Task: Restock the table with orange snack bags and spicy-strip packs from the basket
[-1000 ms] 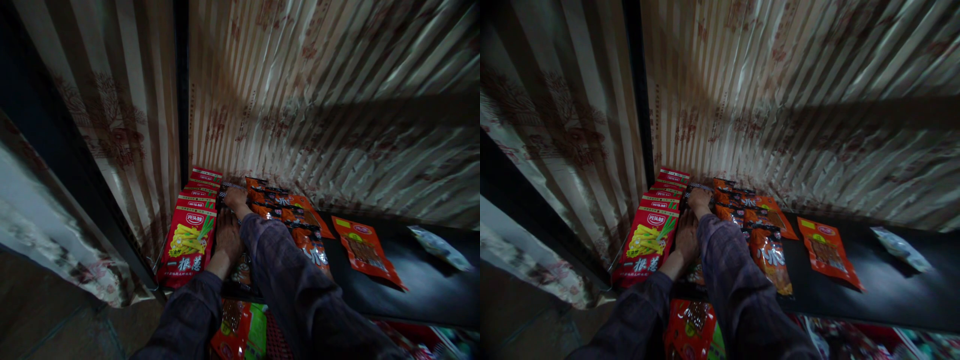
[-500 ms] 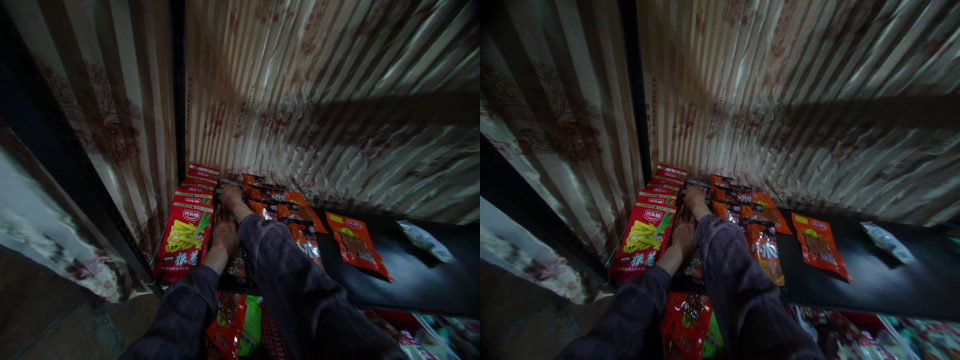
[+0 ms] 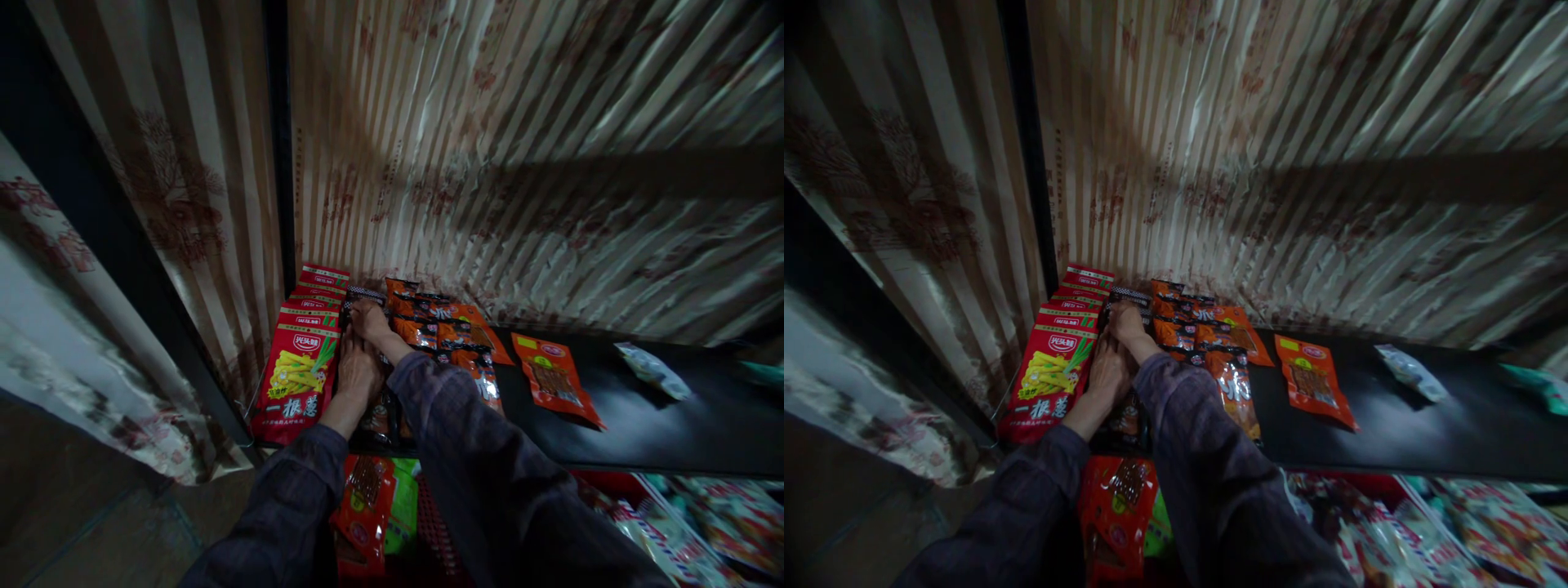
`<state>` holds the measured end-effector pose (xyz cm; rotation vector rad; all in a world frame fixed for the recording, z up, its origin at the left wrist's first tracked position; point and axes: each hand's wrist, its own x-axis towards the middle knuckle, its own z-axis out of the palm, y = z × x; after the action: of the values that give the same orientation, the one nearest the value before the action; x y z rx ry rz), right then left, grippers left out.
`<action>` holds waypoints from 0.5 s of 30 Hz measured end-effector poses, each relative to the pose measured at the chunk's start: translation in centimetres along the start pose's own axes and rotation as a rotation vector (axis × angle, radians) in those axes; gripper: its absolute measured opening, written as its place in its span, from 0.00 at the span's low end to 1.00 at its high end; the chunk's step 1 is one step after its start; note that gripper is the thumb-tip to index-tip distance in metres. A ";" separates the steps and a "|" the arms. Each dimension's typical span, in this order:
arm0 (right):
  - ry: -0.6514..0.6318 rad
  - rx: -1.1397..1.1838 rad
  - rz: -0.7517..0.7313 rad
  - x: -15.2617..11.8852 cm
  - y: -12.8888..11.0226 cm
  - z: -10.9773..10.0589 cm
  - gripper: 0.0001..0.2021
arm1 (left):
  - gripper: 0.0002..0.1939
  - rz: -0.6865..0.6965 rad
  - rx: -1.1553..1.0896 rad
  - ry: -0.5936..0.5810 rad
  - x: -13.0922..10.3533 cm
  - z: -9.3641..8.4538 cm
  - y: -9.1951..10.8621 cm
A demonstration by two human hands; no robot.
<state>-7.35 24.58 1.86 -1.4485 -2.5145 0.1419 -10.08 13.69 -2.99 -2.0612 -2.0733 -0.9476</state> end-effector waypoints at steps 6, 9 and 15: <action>0.037 0.057 0.028 -0.8 0.4 -1.4 0.17 | 0.23 0.017 0.064 0.063 -3.8 -1.8 0.7; 0.036 0.068 0.017 -1.9 0.5 -1.5 0.18 | 0.23 0.058 0.063 0.059 -6.4 -1.5 1.4; -0.038 0.045 -0.084 -4.9 0.2 -1.1 0.17 | 0.23 0.069 0.070 0.047 -8.7 -0.1 2.0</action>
<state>-4.54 20.43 2.11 -1.3335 -2.5806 0.2120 -7.39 5.79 -6.14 -2.0415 -1.9689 -0.8918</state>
